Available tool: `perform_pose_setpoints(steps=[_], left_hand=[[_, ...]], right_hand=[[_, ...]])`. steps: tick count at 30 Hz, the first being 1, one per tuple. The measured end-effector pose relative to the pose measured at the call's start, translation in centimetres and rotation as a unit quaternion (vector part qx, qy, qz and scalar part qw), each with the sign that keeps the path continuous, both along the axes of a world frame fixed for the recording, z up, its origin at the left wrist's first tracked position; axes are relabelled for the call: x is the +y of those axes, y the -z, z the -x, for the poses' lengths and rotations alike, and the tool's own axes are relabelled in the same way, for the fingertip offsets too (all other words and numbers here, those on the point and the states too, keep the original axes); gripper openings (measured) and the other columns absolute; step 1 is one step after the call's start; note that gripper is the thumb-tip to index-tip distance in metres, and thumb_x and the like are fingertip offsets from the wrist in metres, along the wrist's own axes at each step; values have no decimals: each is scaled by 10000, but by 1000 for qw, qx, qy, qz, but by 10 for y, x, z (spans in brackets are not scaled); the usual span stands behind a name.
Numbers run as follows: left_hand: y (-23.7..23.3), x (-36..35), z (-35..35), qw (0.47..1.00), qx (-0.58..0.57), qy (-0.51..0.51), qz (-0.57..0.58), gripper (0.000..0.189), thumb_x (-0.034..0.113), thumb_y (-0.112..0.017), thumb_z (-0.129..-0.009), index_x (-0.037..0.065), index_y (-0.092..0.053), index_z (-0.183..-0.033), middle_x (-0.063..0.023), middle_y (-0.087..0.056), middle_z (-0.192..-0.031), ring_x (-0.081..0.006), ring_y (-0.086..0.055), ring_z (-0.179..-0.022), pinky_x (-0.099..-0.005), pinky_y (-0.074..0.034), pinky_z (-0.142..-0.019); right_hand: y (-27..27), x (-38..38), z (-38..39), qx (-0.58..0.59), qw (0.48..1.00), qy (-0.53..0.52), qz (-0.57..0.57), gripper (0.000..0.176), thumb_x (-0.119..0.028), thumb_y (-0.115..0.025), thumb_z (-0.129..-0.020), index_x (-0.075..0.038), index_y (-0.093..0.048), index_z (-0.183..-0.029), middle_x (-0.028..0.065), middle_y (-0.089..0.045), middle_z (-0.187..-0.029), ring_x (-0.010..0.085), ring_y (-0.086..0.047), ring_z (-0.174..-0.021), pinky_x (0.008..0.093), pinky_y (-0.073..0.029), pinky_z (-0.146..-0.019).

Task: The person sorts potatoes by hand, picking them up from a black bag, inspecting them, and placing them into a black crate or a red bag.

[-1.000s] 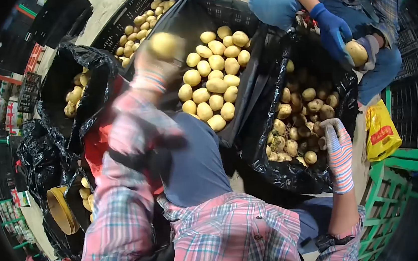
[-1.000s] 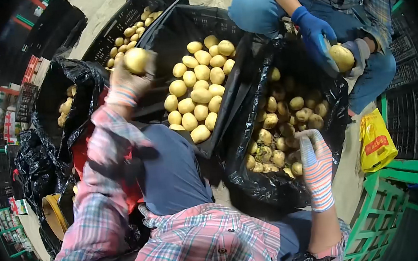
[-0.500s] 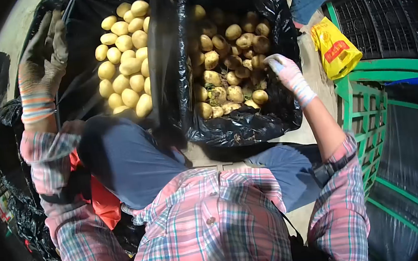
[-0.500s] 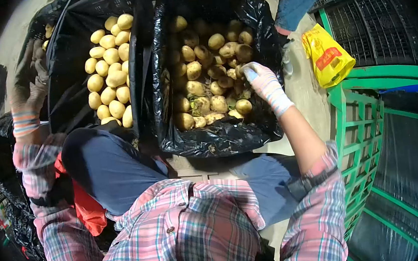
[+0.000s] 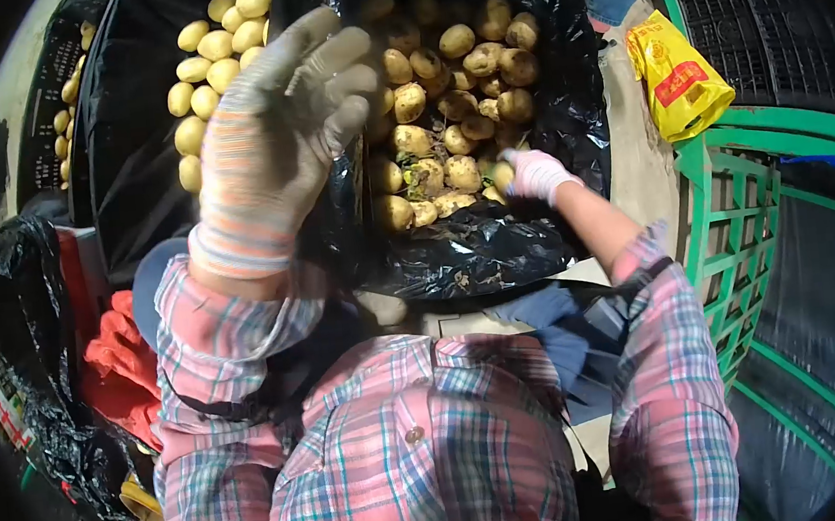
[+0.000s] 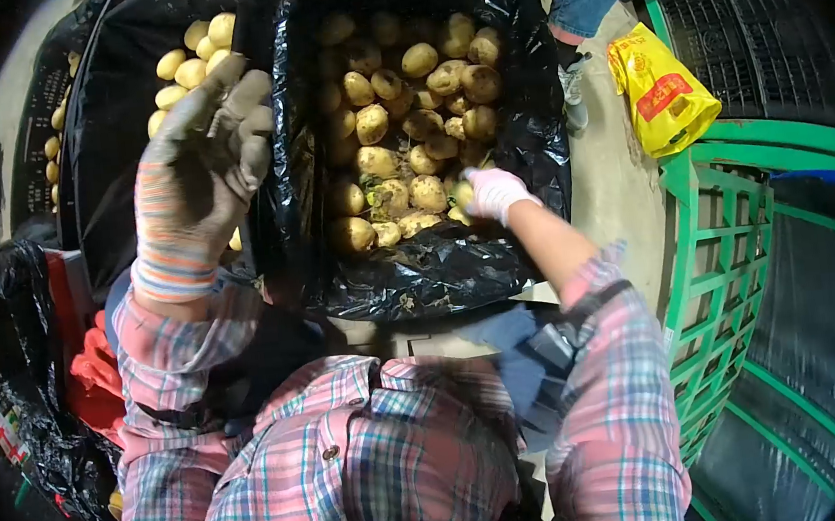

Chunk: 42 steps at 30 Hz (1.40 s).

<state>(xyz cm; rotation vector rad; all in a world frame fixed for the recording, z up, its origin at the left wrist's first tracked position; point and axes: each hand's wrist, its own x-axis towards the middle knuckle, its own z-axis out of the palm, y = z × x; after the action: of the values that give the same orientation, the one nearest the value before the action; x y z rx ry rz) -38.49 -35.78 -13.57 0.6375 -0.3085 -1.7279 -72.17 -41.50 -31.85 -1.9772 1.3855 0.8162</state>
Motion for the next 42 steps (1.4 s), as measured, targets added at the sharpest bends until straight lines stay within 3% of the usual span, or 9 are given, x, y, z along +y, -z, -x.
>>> perform_pose_setpoints(steps=[3,7,20,24,26,27,30,35,42], left_hand=[[2,6,24,995,-96,-4,-31,438,291,-593,-892,12,-519,-1222,-105,-601,-1067,-186,-582,-875,-281,-456,-712],[-17,14,47,959,-276,69,-1,523,282,-621,-856,-6,-494,-1274,-81,-557,-1137,-139,-560,-912,-255,-448,-808],[-41,38,69,978,-115,137,108,784,239,-808,-712,24,-419,-1358,-92,-530,-1244,-194,-511,-1156,-320,-410,-999],[-31,41,80,966,-185,65,169,775,244,-833,-683,23,-448,-1319,-85,-536,-1223,-196,-508,-1153,-329,-410,-995],[-33,42,82,956,-237,47,167,774,247,-852,-657,23,-464,-1288,-96,-523,-1223,-195,-499,-1160,-335,-408,-989],[-33,42,82,950,-257,43,175,759,250,-846,-663,24,-468,-1281,-102,-521,-1224,-195,-502,-1152,-337,-409,-984],[-36,43,83,932,-298,11,204,698,252,-814,-693,22,-480,-1260,-108,-531,-1207,-198,-516,-1124,-338,-413,-974],[-39,42,92,968,-189,-41,159,405,290,-639,-859,15,-556,-1145,-94,-609,-1081,-192,-577,-1009,-312,-450,-911],[-41,38,87,956,-265,-56,114,486,408,-424,-957,1,-529,-1203,-108,-604,-1125,-189,-606,-976,-301,-498,-837]], right_hand=[[-60,-13,-16,-407,894,173,-72,712,-393,-759,-728,-74,-480,-1300,76,-602,-1128,147,-555,-991,307,-459,-877],[-190,12,-60,-562,768,272,-139,760,-337,-770,-727,-53,-424,-1341,73,-558,-1186,149,-551,-1079,278,-451,-916],[-266,63,-78,-550,780,297,17,563,-421,-551,-916,-8,-505,-1294,110,-604,-1186,186,-591,-1034,301,-456,-911],[-256,71,-93,-546,782,164,250,494,-424,-518,-927,2,-554,-1174,102,-629,-1017,169,-598,-963,304,-478,-863],[-256,65,-93,-603,727,323,56,479,-423,-490,-940,-6,-550,-1169,101,-615,-1039,165,-600,-935,298,-479,-839],[-255,61,-85,-589,728,349,-21,608,-541,-442,-932,-8,-480,-1224,144,-542,-1206,204,-569,-1084,337,-479,-907],[-247,67,-94,-651,677,343,11,519,-472,-404,-969,-23,-512,-1205,103,-597,-1082,159,-581,-968,281,-450,-876],[-240,81,-100,-677,671,291,77,632,-475,-635,-856,-14,-441,-1243,119,-512,-1174,175,-509,-1076,316,-419,-940],[-237,81,-94,-701,653,265,113,662,-354,-756,-782,-11,-433,-1247,115,-494,-1175,196,-502,-1092,343,-429,-949]])
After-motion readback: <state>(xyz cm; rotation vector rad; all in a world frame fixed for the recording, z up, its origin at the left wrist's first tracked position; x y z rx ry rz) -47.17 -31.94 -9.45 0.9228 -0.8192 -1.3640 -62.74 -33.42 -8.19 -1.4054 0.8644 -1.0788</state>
